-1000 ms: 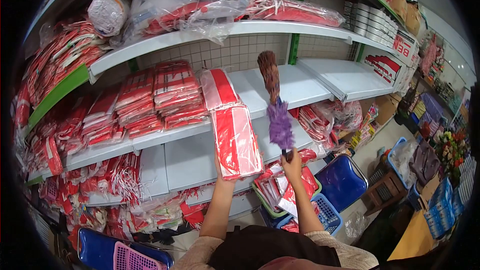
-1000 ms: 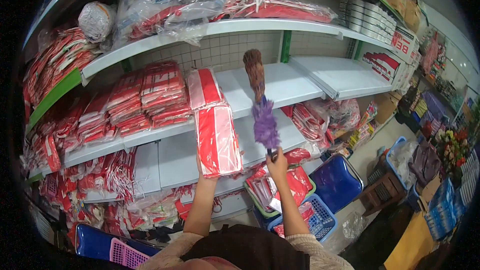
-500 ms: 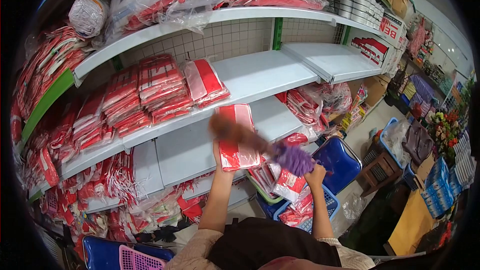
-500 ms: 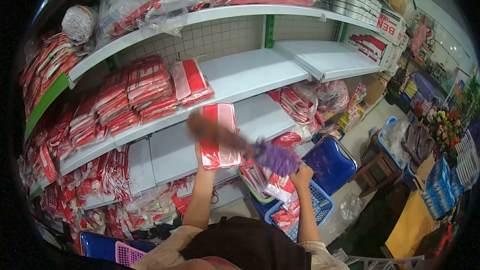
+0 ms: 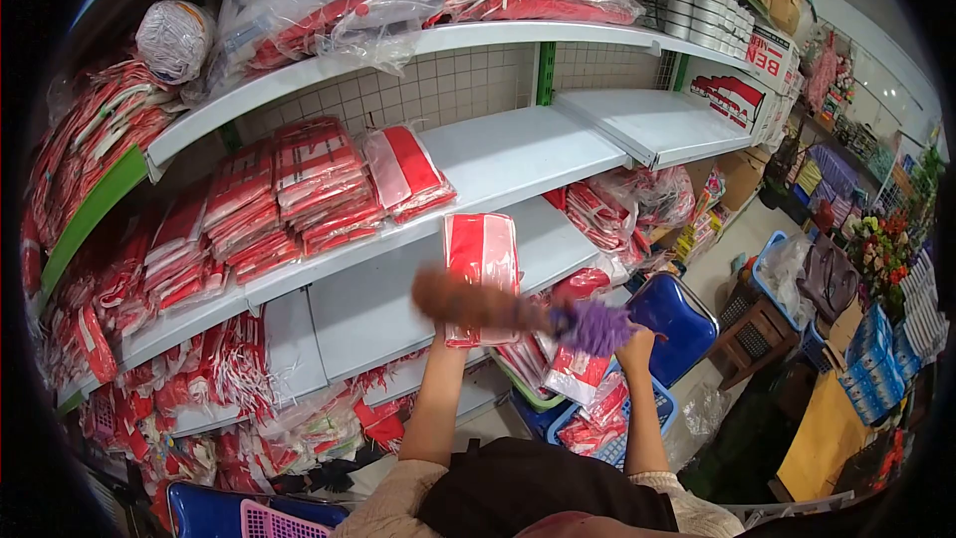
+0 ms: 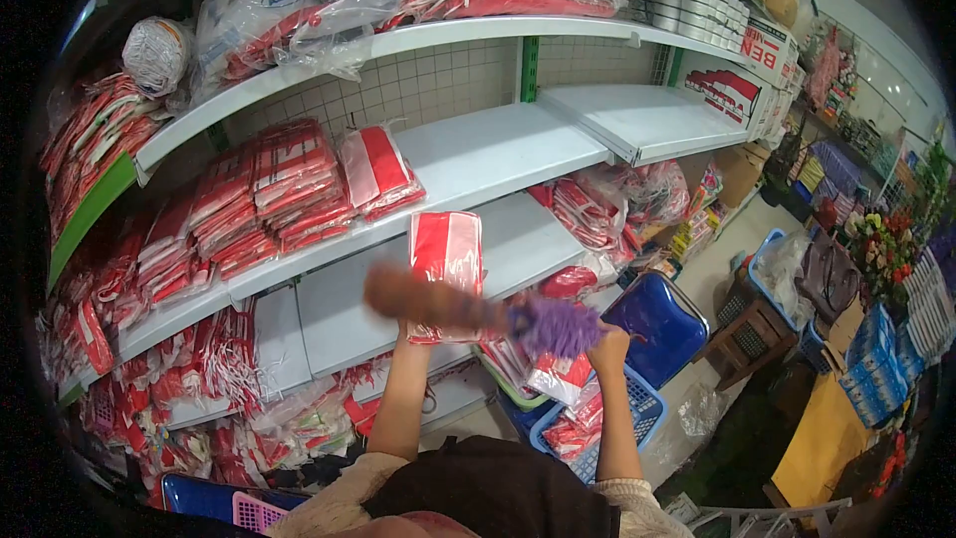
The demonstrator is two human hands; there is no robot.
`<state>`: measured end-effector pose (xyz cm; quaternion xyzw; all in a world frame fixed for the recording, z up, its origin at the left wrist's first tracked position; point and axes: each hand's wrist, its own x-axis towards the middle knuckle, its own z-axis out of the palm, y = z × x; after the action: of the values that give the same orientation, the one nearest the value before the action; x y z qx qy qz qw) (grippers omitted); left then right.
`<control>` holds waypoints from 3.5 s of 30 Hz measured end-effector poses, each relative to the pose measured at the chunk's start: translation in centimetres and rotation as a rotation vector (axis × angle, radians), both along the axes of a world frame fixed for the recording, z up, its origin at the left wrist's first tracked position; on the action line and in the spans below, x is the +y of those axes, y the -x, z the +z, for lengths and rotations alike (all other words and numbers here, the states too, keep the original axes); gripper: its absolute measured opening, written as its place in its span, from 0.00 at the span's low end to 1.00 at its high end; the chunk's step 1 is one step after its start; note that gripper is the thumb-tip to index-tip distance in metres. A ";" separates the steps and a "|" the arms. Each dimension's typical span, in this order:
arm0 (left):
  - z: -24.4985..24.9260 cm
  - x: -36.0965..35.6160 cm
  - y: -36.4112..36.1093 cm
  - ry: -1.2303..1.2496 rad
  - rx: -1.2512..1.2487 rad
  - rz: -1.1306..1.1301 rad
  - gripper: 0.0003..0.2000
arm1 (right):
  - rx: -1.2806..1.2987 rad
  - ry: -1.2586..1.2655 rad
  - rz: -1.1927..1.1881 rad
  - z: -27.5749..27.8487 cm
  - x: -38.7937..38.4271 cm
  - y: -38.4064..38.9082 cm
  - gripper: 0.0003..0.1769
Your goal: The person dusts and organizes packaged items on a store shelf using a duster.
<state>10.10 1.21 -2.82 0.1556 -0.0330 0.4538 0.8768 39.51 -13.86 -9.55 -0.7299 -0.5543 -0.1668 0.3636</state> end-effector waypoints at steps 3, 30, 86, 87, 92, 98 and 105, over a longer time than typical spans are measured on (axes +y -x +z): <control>0.7 -0.6 0.0 -0.024 -0.061 -0.046 0.25 | -0.065 -0.038 -0.020 1.2 -0.5 0.2 0.09; 0.1 1.6 -2.2 -0.088 -0.062 -0.022 0.23 | 0.057 0.060 -0.203 -3.1 -2.1 -1.8 0.12; 0.7 0.1 -1.4 -0.329 0.568 0.161 0.30 | 1.097 -0.175 0.715 13.5 8.6 13.6 0.20; 1.4 -0.7 -1.4 -0.322 0.545 0.129 0.31 | 1.059 -0.155 0.735 13.6 8.4 13.6 0.19; 1.3 -2.0 -2.5 -0.093 0.266 0.019 0.32 | 0.854 0.162 0.770 12.2 8.9 16.3 0.17; -0.3 -0.4 -2.0 0.071 0.209 0.245 0.24 | 0.539 0.190 0.718 13.9 9.7 18.5 0.15; 0.6 -0.1 0.2 0.071 0.151 0.199 0.24 | -0.185 -0.331 0.103 19.3 15.4 13.0 0.14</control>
<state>9.91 1.11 -2.19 0.1605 0.0646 0.5265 0.8324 26.49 1.53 9.78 -0.6123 -0.5870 -0.3032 0.4343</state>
